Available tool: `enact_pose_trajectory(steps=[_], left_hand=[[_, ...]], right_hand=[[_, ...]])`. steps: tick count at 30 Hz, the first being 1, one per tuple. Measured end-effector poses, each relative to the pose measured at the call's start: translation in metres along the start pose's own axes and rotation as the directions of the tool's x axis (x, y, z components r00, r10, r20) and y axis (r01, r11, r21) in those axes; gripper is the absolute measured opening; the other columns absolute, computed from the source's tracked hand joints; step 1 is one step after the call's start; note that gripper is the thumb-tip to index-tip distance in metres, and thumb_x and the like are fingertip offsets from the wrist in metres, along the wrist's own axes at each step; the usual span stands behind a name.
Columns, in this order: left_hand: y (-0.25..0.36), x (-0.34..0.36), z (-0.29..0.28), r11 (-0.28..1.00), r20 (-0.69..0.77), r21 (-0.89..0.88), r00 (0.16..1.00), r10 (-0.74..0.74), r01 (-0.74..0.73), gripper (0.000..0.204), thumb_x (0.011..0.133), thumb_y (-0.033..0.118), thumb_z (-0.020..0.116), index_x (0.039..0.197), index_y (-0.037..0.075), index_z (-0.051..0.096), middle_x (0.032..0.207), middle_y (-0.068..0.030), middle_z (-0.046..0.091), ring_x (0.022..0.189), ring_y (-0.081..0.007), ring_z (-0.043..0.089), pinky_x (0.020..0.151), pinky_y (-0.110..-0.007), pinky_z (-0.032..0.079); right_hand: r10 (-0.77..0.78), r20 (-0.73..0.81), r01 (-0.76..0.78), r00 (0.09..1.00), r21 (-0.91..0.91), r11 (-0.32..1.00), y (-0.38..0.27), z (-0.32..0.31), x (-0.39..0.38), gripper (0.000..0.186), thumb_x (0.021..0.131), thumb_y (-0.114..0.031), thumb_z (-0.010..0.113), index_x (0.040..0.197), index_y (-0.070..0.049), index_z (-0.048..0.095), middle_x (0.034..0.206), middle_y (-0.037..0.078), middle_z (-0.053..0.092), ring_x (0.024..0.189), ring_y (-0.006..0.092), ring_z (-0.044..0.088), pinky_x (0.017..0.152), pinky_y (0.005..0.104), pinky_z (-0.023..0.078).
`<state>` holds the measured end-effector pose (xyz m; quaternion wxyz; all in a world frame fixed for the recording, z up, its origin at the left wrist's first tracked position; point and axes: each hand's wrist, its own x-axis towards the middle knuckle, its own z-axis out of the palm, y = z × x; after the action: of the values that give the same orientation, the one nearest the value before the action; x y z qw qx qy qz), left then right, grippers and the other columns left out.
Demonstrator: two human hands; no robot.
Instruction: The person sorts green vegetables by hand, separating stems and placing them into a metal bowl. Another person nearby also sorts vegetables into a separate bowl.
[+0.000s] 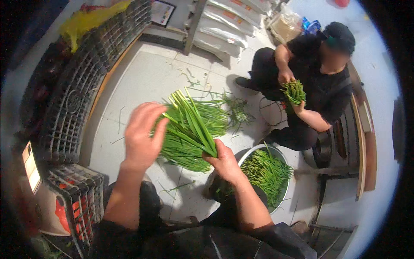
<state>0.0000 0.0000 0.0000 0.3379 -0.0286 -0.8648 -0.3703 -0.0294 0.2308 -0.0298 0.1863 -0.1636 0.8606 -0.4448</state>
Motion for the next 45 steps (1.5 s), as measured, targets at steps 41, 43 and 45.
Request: enact_pose_trajectory(steps=[41, 43, 45], left_hand=[[-0.067, 0.002, -0.044, 0.76, 0.094, -0.245, 0.795, -0.599, 0.602, 0.021, 0.083, 0.016, 0.061, 0.092, -0.003, 0.065, 0.077, -0.0051, 0.064, 0.071, -0.012, 0.059, 0.065, -0.026, 0.047], [-0.075, -0.005, -0.045, 0.856, 0.05, 0.064, 0.855, -0.516, 0.513, 0.02, 0.082, 0.015, 0.061, 0.091, -0.002, 0.065, 0.08, -0.0099, 0.066, 0.075, -0.0197, 0.062, 0.068, -0.032, 0.048], [-0.08, -0.015, -0.038, 0.859, 0.154, 0.416, 0.907, -0.391, 0.3, 0.018, 0.081, 0.013, 0.059, 0.089, -0.001, 0.066, 0.085, -0.0152, 0.067, 0.081, -0.0295, 0.064, 0.071, -0.039, 0.048]], right_hand=[[0.143, 0.363, -0.34, 0.921, 0.566, 0.751, -0.02, -0.014, -0.009, 0.033, 0.075, -0.003, 0.067, 0.105, -0.003, 0.053, 0.084, 0.002, 0.058, 0.063, 0.0098, 0.049, 0.056, 0.0229, 0.04], [0.147, 0.288, -0.302, 0.946, 0.626, 0.719, -0.02, -0.015, -0.008, 0.031, 0.074, -0.003, 0.067, 0.101, -0.002, 0.053, 0.085, 0.004, 0.058, 0.062, 0.0111, 0.05, 0.055, 0.0235, 0.041], [0.174, 0.243, -0.29, 0.954, 0.622, 0.727, -0.02, -0.016, -0.007, 0.03, 0.074, -0.003, 0.066, 0.102, -0.003, 0.053, 0.085, 0.003, 0.058, 0.063, 0.0109, 0.05, 0.057, 0.0235, 0.041]])
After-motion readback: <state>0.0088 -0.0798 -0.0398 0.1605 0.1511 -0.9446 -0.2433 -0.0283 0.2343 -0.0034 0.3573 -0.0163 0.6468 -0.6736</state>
